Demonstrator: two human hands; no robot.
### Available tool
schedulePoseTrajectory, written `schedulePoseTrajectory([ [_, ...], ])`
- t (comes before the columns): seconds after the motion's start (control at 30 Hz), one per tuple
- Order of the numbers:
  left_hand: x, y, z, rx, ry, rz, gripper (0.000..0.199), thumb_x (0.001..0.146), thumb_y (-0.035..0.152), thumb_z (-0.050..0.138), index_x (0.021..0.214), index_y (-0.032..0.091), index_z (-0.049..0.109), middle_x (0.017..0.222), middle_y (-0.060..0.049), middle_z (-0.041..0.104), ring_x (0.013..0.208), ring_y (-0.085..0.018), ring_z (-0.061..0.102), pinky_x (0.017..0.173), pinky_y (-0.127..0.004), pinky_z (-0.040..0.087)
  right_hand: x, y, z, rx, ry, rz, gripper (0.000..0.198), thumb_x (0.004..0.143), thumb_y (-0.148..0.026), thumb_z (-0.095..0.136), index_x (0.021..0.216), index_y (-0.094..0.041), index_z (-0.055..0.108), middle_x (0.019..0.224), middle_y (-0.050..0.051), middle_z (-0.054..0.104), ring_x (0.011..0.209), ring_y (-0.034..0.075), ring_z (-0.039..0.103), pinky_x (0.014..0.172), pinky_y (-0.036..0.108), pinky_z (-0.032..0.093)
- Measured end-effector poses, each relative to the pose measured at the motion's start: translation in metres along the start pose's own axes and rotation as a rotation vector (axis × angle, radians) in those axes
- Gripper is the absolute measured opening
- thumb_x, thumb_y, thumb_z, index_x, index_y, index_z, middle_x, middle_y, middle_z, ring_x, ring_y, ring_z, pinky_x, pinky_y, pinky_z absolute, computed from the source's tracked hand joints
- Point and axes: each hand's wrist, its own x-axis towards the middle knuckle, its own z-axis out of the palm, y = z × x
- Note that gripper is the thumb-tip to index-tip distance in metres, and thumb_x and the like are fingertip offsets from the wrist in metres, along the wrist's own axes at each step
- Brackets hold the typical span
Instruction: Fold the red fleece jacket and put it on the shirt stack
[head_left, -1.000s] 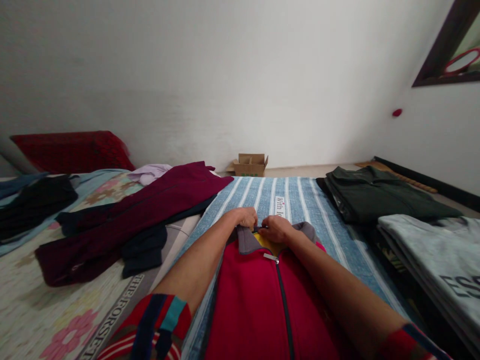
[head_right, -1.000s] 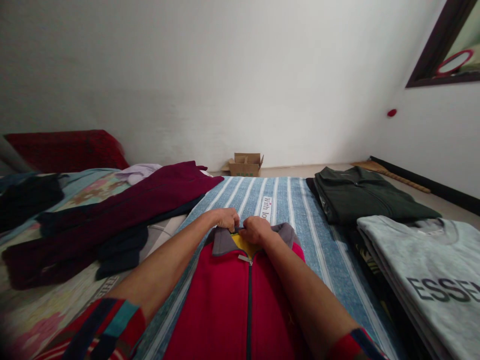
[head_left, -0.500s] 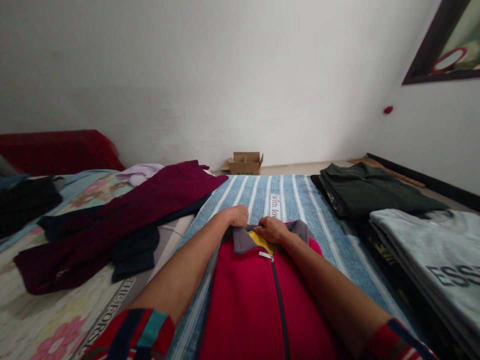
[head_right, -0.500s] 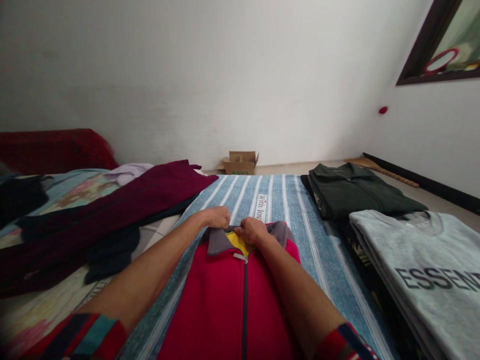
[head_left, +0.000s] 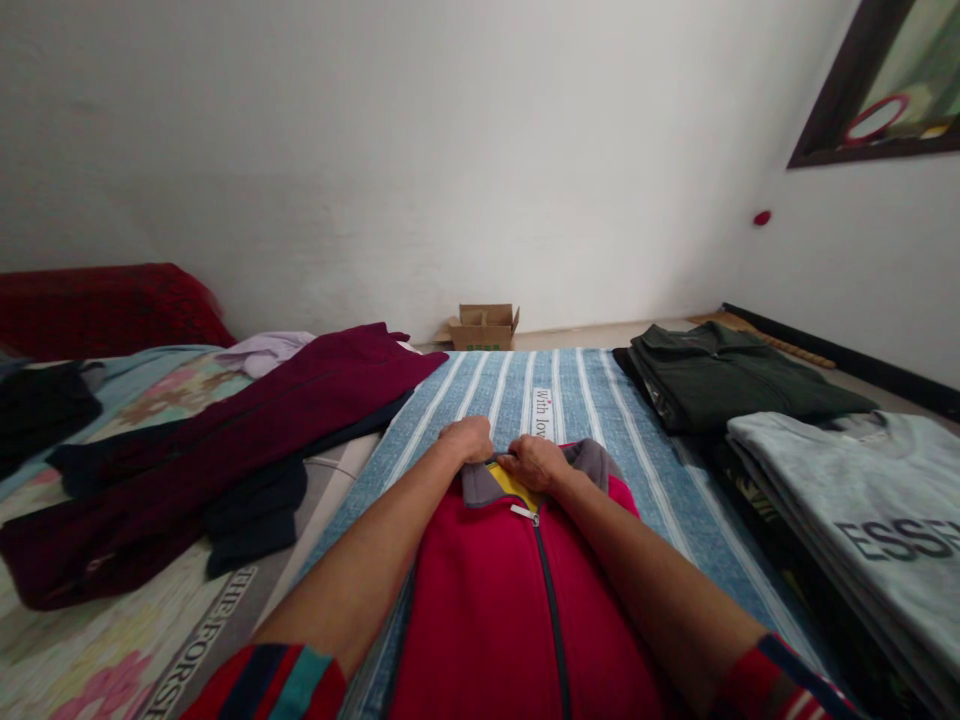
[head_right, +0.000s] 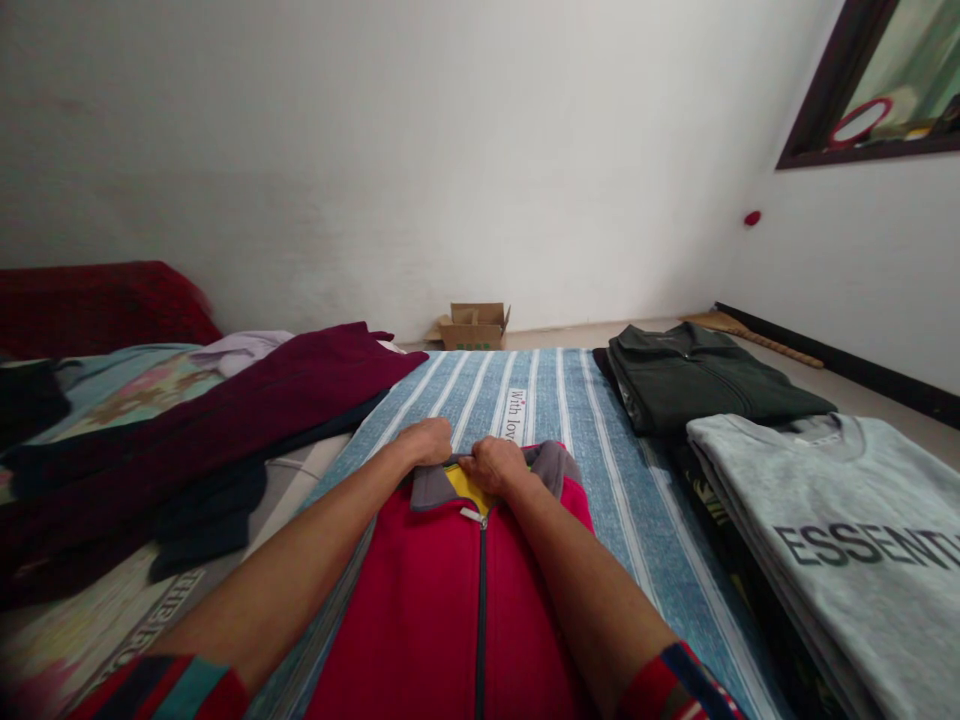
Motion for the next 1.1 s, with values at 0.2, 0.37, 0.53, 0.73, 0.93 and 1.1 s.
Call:
schedulePoseTrajectory([
  [0.2, -0.019, 0.015, 0.003, 0.003, 0.119, -0.23, 0.035, 0.079, 0.024, 0.048, 0.108, 0.013, 0.064, 0.105, -0.018, 0.065, 0.102, -0.028, 0.06, 0.078, -0.031, 0.047, 0.0, 0.0, 0.002, -0.004, 0.026, -0.016, 0.046, 0.089, -0.044, 0.035, 0.096, -0.015, 0.069, 0.096, 0.015, 0.068, 0.091, 0.025, 0.064, 0.07, 0.029, 0.045],
  [0.37, -0.056, 0.039, 0.008, 0.04, 0.365, -0.105, 0.033, 0.085, 0.02, 0.036, 0.104, 0.013, 0.062, 0.11, -0.015, 0.063, 0.109, -0.027, 0.055, 0.088, -0.037, 0.043, 0.0, 0.002, 0.0, -0.005, 0.037, -0.03, 0.038, 0.087, -0.037, 0.04, 0.098, -0.015, 0.069, 0.097, 0.015, 0.069, 0.09, 0.024, 0.065, 0.071, 0.029, 0.046],
  [0.53, -0.088, 0.059, 0.031, 0.052, 0.364, 0.0, 0.049, 0.09, 0.037, 0.033, 0.126, 0.008, 0.047, 0.138, -0.017, 0.043, 0.132, -0.03, 0.031, 0.105, -0.044, 0.027, 0.001, 0.003, -0.003, 0.005, 0.05, -0.042, 0.034, 0.085, -0.035, 0.045, 0.097, -0.015, 0.069, 0.098, 0.015, 0.069, 0.091, 0.025, 0.064, 0.072, 0.029, 0.047],
  [0.73, -0.087, 0.062, 0.047, 0.049, 0.263, -0.053, 0.073, 0.088, 0.054, 0.027, 0.14, 0.002, 0.029, 0.148, -0.018, 0.026, 0.138, -0.031, 0.016, 0.109, -0.047, 0.015, 0.004, 0.002, -0.003, 0.014, 0.08, -0.029, 0.036, 0.086, -0.034, 0.041, 0.097, -0.014, 0.069, 0.099, 0.016, 0.068, 0.092, 0.026, 0.064, 0.072, 0.031, 0.048],
  [0.93, -0.083, 0.062, 0.054, 0.096, 0.27, -0.035, 0.072, 0.088, 0.051, 0.026, 0.14, 0.002, 0.029, 0.147, -0.017, 0.027, 0.137, -0.031, 0.019, 0.109, -0.047, 0.017, 0.005, 0.002, -0.004, 0.023, 0.084, -0.043, 0.033, 0.084, -0.031, 0.044, 0.099, -0.015, 0.069, 0.098, 0.016, 0.069, 0.091, 0.026, 0.065, 0.071, 0.032, 0.049],
  [1.1, -0.081, 0.059, 0.063, 0.129, 0.296, -0.028, 0.073, 0.088, 0.051, 0.023, 0.141, 0.0, 0.028, 0.147, -0.017, 0.028, 0.137, -0.031, 0.02, 0.11, -0.046, 0.018, 0.008, 0.004, -0.003, 0.036, 0.092, -0.038, 0.034, 0.086, -0.037, 0.044, 0.101, -0.018, 0.068, 0.101, 0.013, 0.068, 0.092, 0.025, 0.064, 0.071, 0.03, 0.049],
])
